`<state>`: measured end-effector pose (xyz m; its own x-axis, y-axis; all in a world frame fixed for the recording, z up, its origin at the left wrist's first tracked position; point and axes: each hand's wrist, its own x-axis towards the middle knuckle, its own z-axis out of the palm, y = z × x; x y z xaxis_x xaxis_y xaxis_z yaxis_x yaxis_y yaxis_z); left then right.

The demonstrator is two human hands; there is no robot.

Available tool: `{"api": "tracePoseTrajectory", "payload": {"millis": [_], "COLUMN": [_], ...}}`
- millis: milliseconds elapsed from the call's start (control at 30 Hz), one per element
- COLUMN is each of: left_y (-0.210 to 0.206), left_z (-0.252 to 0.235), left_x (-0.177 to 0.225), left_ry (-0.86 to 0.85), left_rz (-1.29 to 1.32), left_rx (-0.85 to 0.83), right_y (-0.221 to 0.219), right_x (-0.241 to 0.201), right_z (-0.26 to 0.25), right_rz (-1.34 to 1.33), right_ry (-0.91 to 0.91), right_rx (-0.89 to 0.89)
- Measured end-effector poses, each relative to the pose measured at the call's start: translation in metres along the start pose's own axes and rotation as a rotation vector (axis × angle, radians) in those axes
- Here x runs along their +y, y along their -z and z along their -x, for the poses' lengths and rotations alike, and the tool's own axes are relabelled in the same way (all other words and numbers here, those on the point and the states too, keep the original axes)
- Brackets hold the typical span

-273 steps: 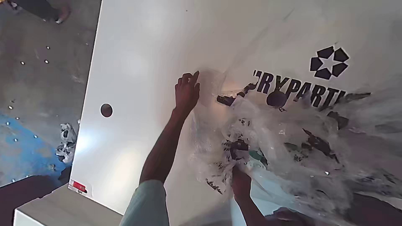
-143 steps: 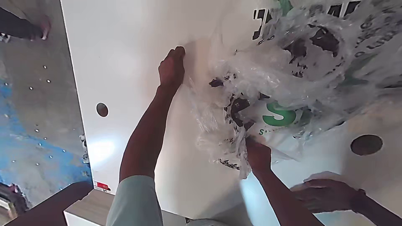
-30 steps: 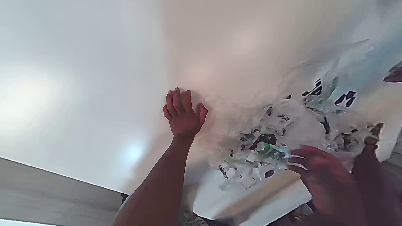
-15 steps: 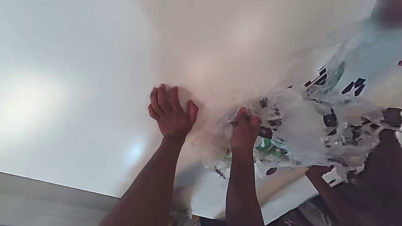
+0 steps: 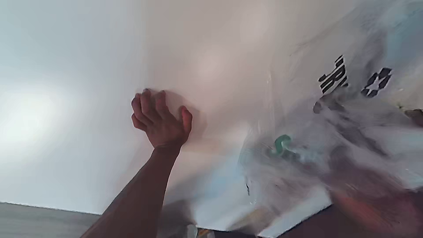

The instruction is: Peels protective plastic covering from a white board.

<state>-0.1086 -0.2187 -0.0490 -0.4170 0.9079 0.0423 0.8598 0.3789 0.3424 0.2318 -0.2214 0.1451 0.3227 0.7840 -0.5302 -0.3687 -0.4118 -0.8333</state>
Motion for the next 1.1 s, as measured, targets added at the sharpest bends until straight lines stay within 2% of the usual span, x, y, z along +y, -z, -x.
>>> {"api": "tracePoseTrajectory", "payload": {"millis": [33,67,133,167,267,333,400,500,533,600,667,767,833,1000,1100], "left_y": [-0.004,-0.003,0.004,0.01,0.006,0.001,0.004,0.002,0.001,0.004,0.004,0.003,0.002,0.0,0.002], "left_z": [-0.005,-0.005,-0.002,0.007,-0.004,-0.01,0.0,-0.002,-0.004,-0.002,-0.003,0.0,0.001,0.001,0.002], "left_x": [-0.001,-0.001,-0.003,-0.001,0.002,0.001,-0.001,-0.001,0.0,0.002,0.001,0.0,0.001,-0.002,0.0], "left_ry": [0.001,0.011,0.007,0.007,0.008,0.035,0.034,0.029,0.032,0.039,0.046,0.036,0.029,0.02,0.011], "left_rz": [-0.002,-0.013,-0.027,-0.024,-0.003,-0.02,-0.037,-0.034,-0.029,-0.02,-0.019,-0.022,-0.014,-0.038,-0.029], "left_rx": [0.011,0.006,-0.046,-0.091,-0.076,-0.069,-0.091,-0.06,-0.052,-0.073,-0.075,-0.055,-0.032,-0.008,-0.019], "right_y": [0.012,0.027,0.056,0.055,0.013,-0.007,-0.005,0.006,-0.007,-0.035,-0.058,-0.07,-0.073,-0.067,-0.065], "right_x": [-0.022,-0.039,-0.051,-0.055,-0.028,-0.005,0.014,0.063,0.085,0.124,0.163,0.208,0.218,0.211,0.192], "right_z": [0.007,0.014,0.034,0.046,0.041,0.037,0.057,0.09,0.097,0.109,0.093,0.045,0.023,0.0,0.001], "right_rz": [0.065,0.101,0.135,0.186,0.511,0.688,0.658,0.67,0.755,0.984,1.146,1.269,1.316,1.186,1.031], "right_ry": [0.101,0.168,0.197,0.209,0.311,0.187,0.12,0.257,0.308,0.282,0.193,0.281,0.315,0.304,0.276], "right_rx": [0.089,0.095,0.026,0.096,0.456,0.645,0.754,0.611,0.535,0.374,0.326,0.497,0.635,0.799,0.806]}}
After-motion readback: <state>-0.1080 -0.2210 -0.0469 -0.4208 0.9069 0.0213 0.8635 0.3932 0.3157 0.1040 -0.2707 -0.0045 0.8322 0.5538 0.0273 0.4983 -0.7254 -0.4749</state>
